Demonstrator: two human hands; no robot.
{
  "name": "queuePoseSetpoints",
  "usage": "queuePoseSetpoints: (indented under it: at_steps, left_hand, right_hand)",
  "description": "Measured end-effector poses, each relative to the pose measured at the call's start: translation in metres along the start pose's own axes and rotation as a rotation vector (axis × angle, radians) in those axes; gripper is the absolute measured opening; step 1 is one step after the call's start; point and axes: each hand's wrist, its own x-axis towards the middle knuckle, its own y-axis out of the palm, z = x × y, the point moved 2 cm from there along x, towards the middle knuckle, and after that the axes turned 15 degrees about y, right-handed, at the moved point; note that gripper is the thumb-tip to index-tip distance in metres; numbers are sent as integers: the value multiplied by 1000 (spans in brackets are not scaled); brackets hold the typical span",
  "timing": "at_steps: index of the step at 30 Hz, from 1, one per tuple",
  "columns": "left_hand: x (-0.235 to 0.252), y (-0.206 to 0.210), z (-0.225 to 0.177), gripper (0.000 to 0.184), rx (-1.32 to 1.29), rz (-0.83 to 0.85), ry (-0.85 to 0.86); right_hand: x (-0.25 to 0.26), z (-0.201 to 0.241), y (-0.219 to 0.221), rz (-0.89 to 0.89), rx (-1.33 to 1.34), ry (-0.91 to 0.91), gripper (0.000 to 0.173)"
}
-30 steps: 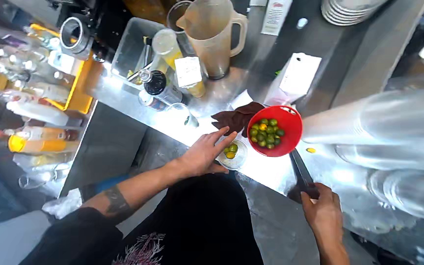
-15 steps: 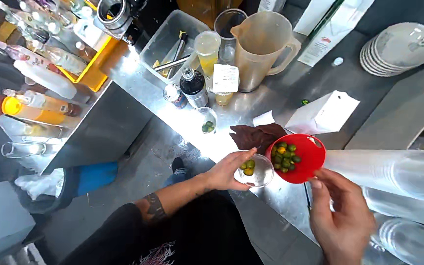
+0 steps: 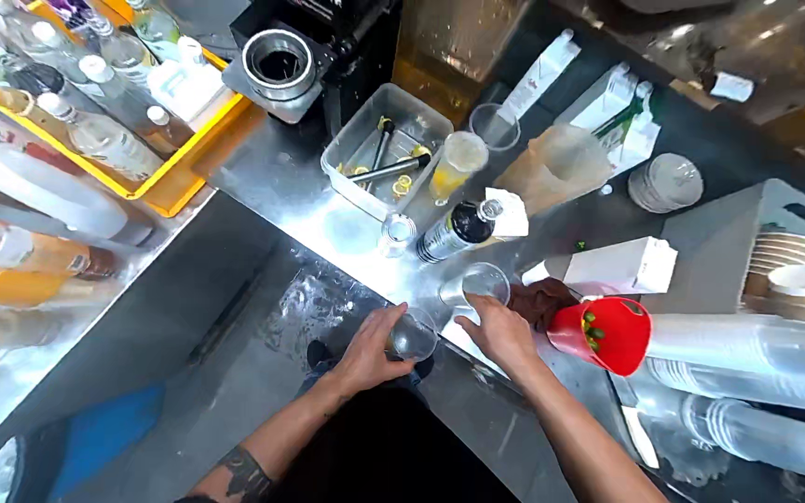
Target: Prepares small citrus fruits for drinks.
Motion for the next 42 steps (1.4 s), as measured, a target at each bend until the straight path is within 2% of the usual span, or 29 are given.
queuePoseSetpoints:
  at_steps: [2, 5, 8, 10, 13, 15, 17, 18, 19, 20, 22, 23, 25, 26, 31, 34, 38, 42]
  left_hand:
    - [8, -13, 11, 92, -10, 42, -4]
    - [22, -24, 13, 95, -48, 114, 50]
    - [40, -43, -8, 99, -98, 130, 140]
    - [52, -62, -33, 97, -94, 71, 249]
    - [78, -88, -68, 97, -39, -93, 455]
    - [97, -106, -87, 107, -62, -215, 511]
    - [116, -131, -94, 119, -168, -307, 462]
    - [123, -140, -90, 115, -252, -348, 417]
    - [131, -144, -81, 101, -361, -381, 348]
    - [140, -143, -71, 90, -547, -400, 207]
    - [167, -134, -62, 102, -1021, -429, -205]
    - [182, -130, -61, 100, -1245, -427, -320]
    - [205, -120, -52, 84, -1637, -451, -396]
    - [214, -116, -44, 81, -1740, -471, -407]
    - [251, -114, 9, 70, -1704, -531, -468]
    - [267, -113, 46, 82, -1654, -424, -474]
    - [299, -122, 89, 72, -1678, -293, -425]
    - [327, -136, 116, 63, -1653, -367, -433]
  right_hand:
    - [5, 4, 3, -30, 40, -5, 35]
    - [-11, 12, -8, -6, 236, -76, 37]
    - [-53, 35, -39, 42, 383, -110, 49]
    - [-79, 53, -60, 14, 400, -153, 54]
    - [-100, 68, -95, -173, 371, -317, 31]
    - [-109, 75, -135, -286, 357, -453, 23]
    - [-118, 83, -187, -356, 327, -585, 23]
    - [-120, 88, -212, -385, 298, -646, 23]
    - [-120, 93, -235, -416, 257, -704, 23]
    - [-117, 99, -255, -446, 205, -765, 22]
    - [-103, 117, -283, -449, 96, -862, 18]
    - [-92, 127, -290, -429, 55, -892, 16]
    - [-68, 146, -296, -368, -3, -908, 14]
    - [-56, 154, -297, -335, -30, -901, 15]
    - [3, 174, -300, -207, -153, -854, 18]
    - [36, 183, -303, -77, -168, -846, 19]
    - [63, 199, -318, -42, -139, -811, 21]
    - [91, 216, -332, 7, -107, -784, 27]
